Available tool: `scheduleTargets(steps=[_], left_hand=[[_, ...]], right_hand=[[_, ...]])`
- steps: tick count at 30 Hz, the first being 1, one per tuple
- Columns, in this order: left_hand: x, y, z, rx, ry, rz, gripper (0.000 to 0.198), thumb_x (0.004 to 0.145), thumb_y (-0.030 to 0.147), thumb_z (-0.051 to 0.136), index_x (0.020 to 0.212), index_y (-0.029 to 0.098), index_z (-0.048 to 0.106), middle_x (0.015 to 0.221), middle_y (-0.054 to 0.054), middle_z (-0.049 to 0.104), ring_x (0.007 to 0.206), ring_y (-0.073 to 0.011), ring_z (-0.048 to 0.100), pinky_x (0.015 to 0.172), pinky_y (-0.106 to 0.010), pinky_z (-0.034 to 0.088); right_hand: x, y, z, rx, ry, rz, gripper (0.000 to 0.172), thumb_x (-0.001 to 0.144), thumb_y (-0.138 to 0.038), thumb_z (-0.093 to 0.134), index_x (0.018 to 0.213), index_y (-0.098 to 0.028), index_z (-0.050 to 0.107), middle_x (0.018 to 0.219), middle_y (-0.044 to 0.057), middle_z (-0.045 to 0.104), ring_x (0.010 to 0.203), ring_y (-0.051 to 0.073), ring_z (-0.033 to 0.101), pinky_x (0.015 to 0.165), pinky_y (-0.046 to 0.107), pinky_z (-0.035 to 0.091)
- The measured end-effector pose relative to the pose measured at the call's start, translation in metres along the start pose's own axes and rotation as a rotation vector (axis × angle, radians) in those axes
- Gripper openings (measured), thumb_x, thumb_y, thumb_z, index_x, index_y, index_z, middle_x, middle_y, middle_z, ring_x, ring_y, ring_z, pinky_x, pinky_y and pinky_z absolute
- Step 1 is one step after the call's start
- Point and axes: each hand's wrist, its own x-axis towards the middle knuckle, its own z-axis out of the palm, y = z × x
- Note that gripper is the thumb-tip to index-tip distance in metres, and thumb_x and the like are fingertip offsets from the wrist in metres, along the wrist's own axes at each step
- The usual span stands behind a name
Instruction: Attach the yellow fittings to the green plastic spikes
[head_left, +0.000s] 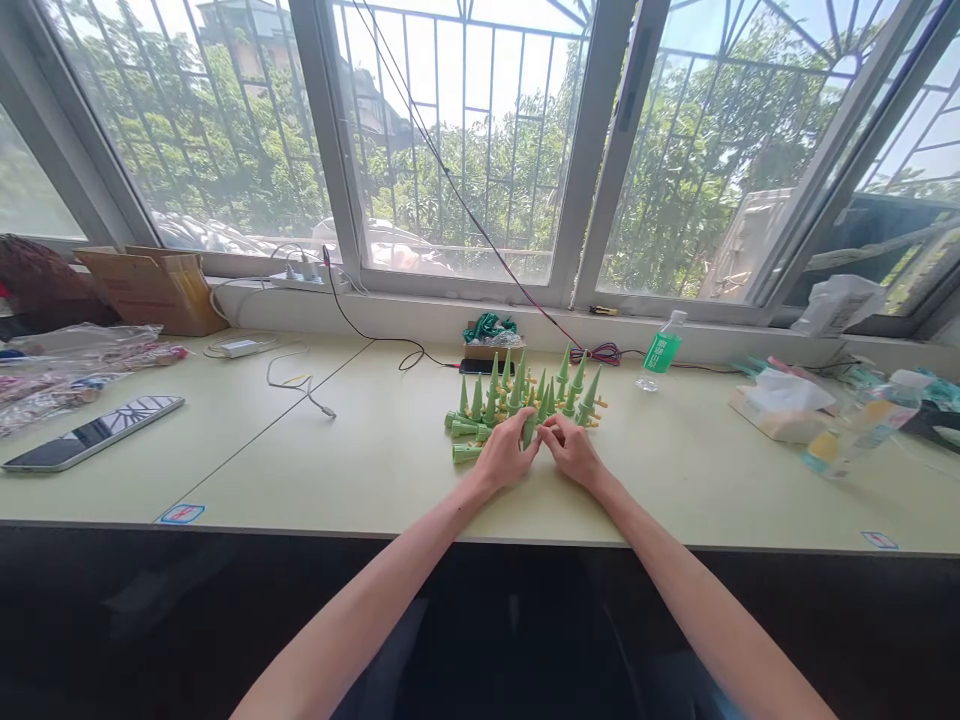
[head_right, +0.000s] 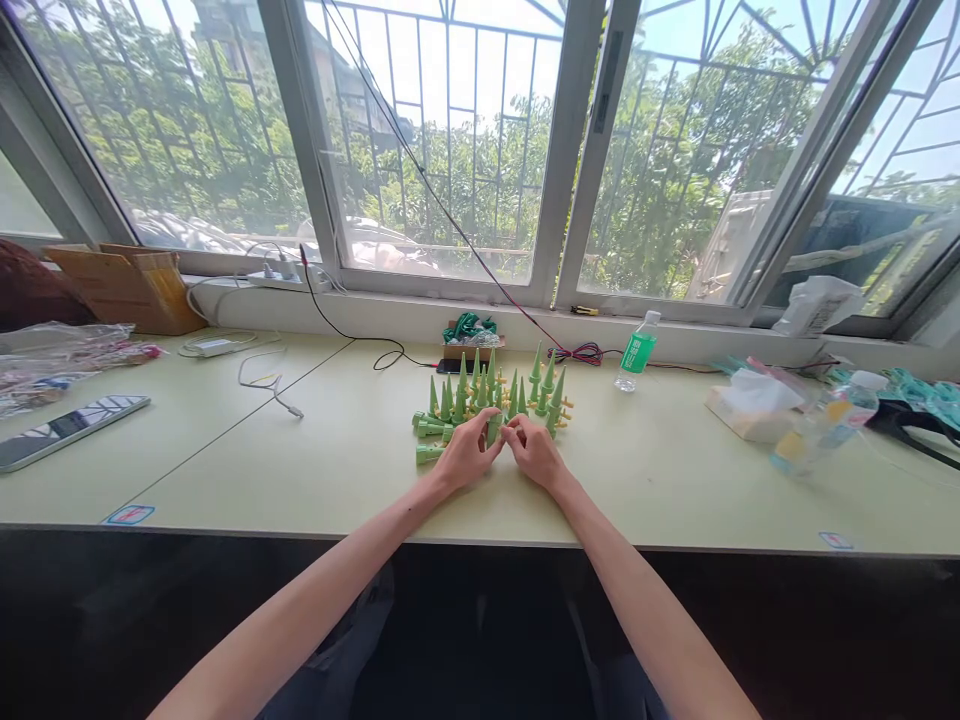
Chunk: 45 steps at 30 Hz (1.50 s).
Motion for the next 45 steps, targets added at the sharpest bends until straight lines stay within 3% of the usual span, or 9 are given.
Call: scheduleTargets(steps=[8, 13, 19, 24, 30, 36, 41, 45], left_hand=[[0.0000, 0.0000, -0.0004, 0.010, -0.007, 0.000, 0.038, 0.087, 0.029, 0.055, 0.123, 0.018, 0.052, 0.068, 0.004, 0.049, 0.057, -0.0113, 0.045, 0.059, -0.023, 0.038], [-0.0002, -0.0004, -0.0002, 0.003, 0.009, -0.006, 0.038, 0.086, 0.028, 0.056, 0.123, 0.018, 0.052, 0.069, 0.003, 0.052, 0.059, -0.0120, 0.047, 0.060, -0.023, 0.039], [-0.0003, -0.0010, 0.0000, 0.011, 0.003, 0.008, 0.038, 0.086, 0.029, 0.056, 0.123, 0.018, 0.052, 0.067, 0.004, 0.050, 0.056, -0.0113, 0.045, 0.060, -0.023, 0.039], [-0.0001, -0.0011, 0.0004, 0.001, 0.014, 0.006, 0.038, 0.086, 0.027, 0.056, 0.123, 0.018, 0.053, 0.068, 0.003, 0.051, 0.057, -0.0112, 0.046, 0.060, -0.023, 0.038], [0.0001, -0.0023, 0.0015, 0.016, 0.013, 0.014, 0.039, 0.086, 0.028, 0.056, 0.123, 0.018, 0.052, 0.066, 0.004, 0.049, 0.056, -0.0114, 0.045, 0.059, -0.023, 0.038], [0.0000, -0.0017, 0.0009, 0.010, 0.007, 0.003, 0.039, 0.086, 0.028, 0.055, 0.124, 0.018, 0.052, 0.069, 0.003, 0.052, 0.058, -0.0119, 0.047, 0.059, -0.023, 0.038], [0.0000, -0.0012, 0.0007, 0.017, -0.005, 0.006, 0.039, 0.086, 0.029, 0.055, 0.123, 0.018, 0.051, 0.067, 0.004, 0.049, 0.057, -0.0116, 0.045, 0.059, -0.023, 0.037], [0.0000, -0.0003, 0.0000, 0.011, -0.006, -0.001, 0.038, 0.087, 0.030, 0.055, 0.123, 0.018, 0.051, 0.068, 0.003, 0.049, 0.058, -0.0116, 0.046, 0.059, -0.023, 0.038]], right_hand=[[0.0008, 0.0030, -0.0002, -0.041, 0.009, -0.033, 0.041, 0.097, -0.050, 0.038, 0.074, -0.020, 0.053, 0.057, -0.002, 0.049, 0.051, 0.012, 0.038, 0.054, 0.026, 0.032], [0.0004, 0.0033, -0.0001, -0.009, -0.009, 0.000, 0.035, 0.095, -0.051, 0.042, 0.086, -0.020, 0.055, 0.056, -0.003, 0.051, 0.049, 0.013, 0.039, 0.053, 0.026, 0.033], [0.0010, 0.0044, 0.0002, -0.052, 0.010, -0.043, 0.043, 0.097, -0.051, 0.038, 0.070, -0.020, 0.050, 0.057, -0.002, 0.047, 0.052, 0.012, 0.038, 0.054, 0.026, 0.032], [0.0002, 0.0027, -0.0001, -0.039, 0.007, -0.014, 0.034, 0.095, -0.051, 0.045, 0.085, -0.020, 0.055, 0.052, -0.006, 0.044, 0.047, 0.012, 0.033, 0.052, 0.026, 0.030], [0.0013, 0.0034, 0.0000, -0.045, 0.013, -0.044, 0.043, 0.096, -0.052, 0.039, 0.072, -0.020, 0.053, 0.057, -0.002, 0.048, 0.052, 0.012, 0.038, 0.053, 0.026, 0.032], [0.0007, 0.0035, 0.0002, -0.021, 0.009, -0.013, 0.035, 0.094, -0.052, 0.045, 0.085, -0.020, 0.056, 0.054, -0.004, 0.048, 0.048, 0.012, 0.035, 0.052, 0.026, 0.031], [0.0011, 0.0045, 0.0000, -0.038, 0.009, -0.039, 0.045, 0.097, -0.052, 0.037, 0.068, -0.020, 0.051, 0.056, -0.002, 0.047, 0.052, 0.013, 0.037, 0.054, 0.026, 0.032], [0.0004, 0.0037, -0.0007, -0.014, -0.005, -0.010, 0.038, 0.096, -0.052, 0.040, 0.081, -0.020, 0.055, 0.055, -0.003, 0.049, 0.050, 0.013, 0.038, 0.053, 0.026, 0.032]])
